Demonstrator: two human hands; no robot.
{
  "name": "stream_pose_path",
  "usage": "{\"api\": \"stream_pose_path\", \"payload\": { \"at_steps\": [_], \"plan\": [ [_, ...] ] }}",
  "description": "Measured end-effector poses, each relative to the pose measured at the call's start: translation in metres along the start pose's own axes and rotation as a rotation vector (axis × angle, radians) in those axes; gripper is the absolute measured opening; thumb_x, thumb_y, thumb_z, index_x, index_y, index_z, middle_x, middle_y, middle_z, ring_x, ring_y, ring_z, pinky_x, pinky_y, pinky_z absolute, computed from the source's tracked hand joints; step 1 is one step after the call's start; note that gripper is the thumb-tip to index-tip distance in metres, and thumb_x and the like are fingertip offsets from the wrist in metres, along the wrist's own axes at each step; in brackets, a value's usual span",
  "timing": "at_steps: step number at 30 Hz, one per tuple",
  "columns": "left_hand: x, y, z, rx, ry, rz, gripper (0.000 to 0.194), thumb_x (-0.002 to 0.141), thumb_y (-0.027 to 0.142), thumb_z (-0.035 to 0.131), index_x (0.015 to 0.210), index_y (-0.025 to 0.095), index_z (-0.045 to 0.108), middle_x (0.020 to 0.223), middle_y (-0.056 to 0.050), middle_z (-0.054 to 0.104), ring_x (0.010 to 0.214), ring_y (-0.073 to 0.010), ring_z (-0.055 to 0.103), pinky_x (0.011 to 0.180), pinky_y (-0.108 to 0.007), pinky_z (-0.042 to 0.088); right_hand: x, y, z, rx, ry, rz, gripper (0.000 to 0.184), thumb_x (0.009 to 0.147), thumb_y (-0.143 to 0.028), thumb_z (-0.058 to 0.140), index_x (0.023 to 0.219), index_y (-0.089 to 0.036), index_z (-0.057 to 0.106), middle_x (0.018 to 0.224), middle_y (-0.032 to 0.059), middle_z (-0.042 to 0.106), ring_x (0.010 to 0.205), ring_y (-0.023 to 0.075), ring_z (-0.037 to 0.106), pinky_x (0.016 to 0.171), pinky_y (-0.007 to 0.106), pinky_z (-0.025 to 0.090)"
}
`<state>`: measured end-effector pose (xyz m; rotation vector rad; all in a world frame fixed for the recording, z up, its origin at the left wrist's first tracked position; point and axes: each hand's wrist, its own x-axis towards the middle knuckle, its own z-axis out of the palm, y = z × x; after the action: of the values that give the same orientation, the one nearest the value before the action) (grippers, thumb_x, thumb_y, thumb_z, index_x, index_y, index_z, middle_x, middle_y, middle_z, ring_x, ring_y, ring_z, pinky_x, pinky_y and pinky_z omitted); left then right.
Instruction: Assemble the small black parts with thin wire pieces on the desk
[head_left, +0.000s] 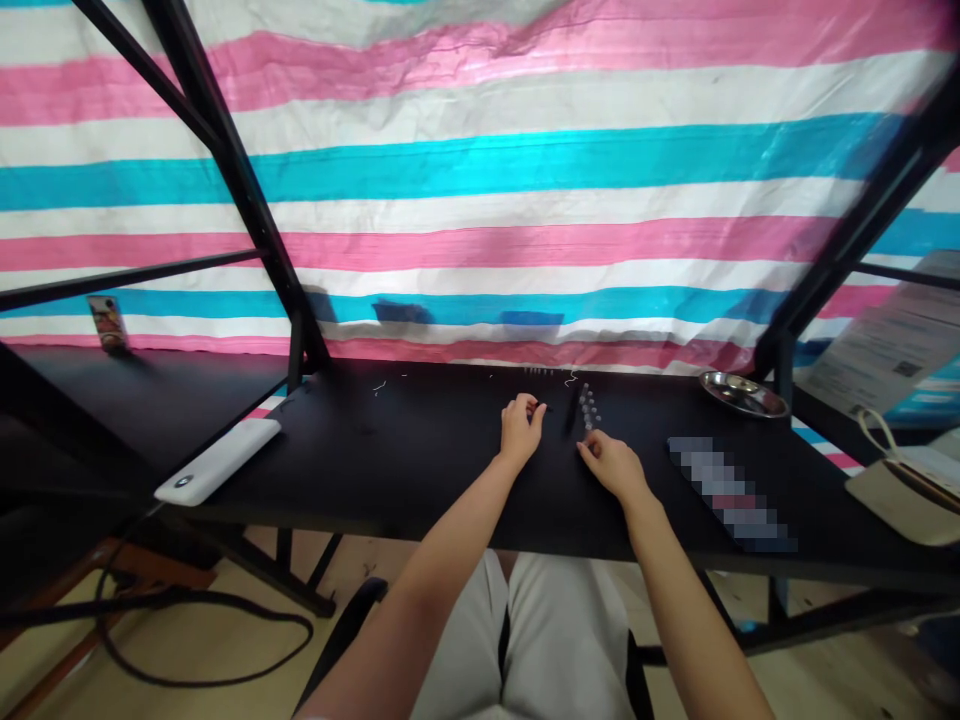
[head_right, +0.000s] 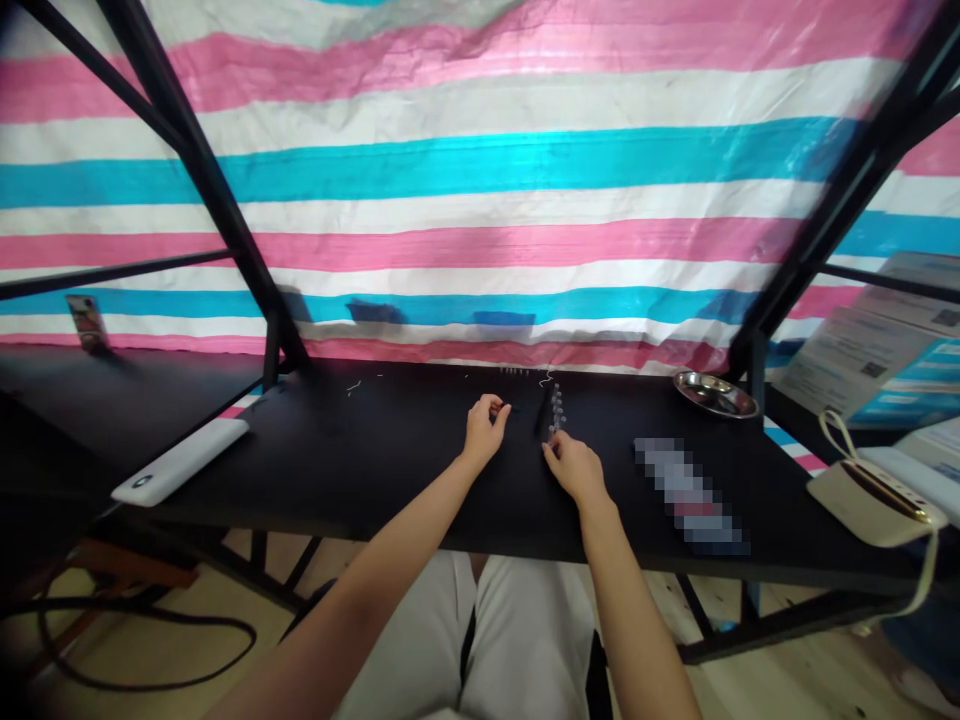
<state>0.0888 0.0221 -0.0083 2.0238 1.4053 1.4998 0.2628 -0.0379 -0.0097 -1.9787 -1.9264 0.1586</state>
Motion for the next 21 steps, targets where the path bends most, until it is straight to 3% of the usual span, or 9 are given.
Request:
{"api": "stream_pose_path", "payload": {
  "at_steps": [8,13,17,21],
  "plan": [
    [-0.002,0.002,0.005,-0.188,0.007,-0.115,0.008,0.084,0.026,0.052,0.086,0.019,0.049,0.083,-0.003,0.058,0.074,-0.0121,0.055,0.076,-0.028,0.044,0.001,0.002,0.001,0.106,0.072,-0.061,0.031,0.087,-0.044,0.034,0.087,-0.022,0.056,0.064,0.0005,0.060,0.063,0.0170,0.059,0.058,0.024,0.035],
    [0.001,0.008,0.004,-0.325,-0.006,-0.198,0.006,0.084,0.023,0.051,0.088,0.018,0.049,0.085,-0.003,0.058,0.078,-0.0118,0.057,0.073,-0.026,0.045,-0.001,-0.002,0.000,0.144,0.140,-0.081,0.034,0.090,-0.040,0.031,0.101,-0.021,0.057,0.085,0.0052,0.067,0.078,0.0195,0.063,0.069,0.026,0.042],
    [0.006,0.013,-0.015,-0.396,-0.045,-0.193,0.007,0.084,0.024,0.051,0.089,0.018,0.051,0.087,-0.003,0.060,0.081,-0.0117,0.058,0.068,-0.023,0.044,-0.007,-0.010,0.000,0.231,0.203,-0.176,0.038,0.090,-0.037,0.032,0.116,-0.020,0.054,0.114,0.0063,0.063,0.101,0.0183,0.060,0.085,0.027,0.044],
    [0.006,-0.007,-0.052,-0.364,-0.060,-0.154,0.009,0.080,0.024,0.056,0.087,0.019,0.055,0.086,-0.002,0.061,0.079,-0.0115,0.057,0.065,-0.022,0.042,-0.008,-0.034,-0.005,0.273,0.170,-0.297,0.039,0.091,-0.035,0.033,0.121,-0.021,0.054,0.121,0.0053,0.060,0.108,0.0174,0.057,0.091,0.028,0.043]
  ]
}}
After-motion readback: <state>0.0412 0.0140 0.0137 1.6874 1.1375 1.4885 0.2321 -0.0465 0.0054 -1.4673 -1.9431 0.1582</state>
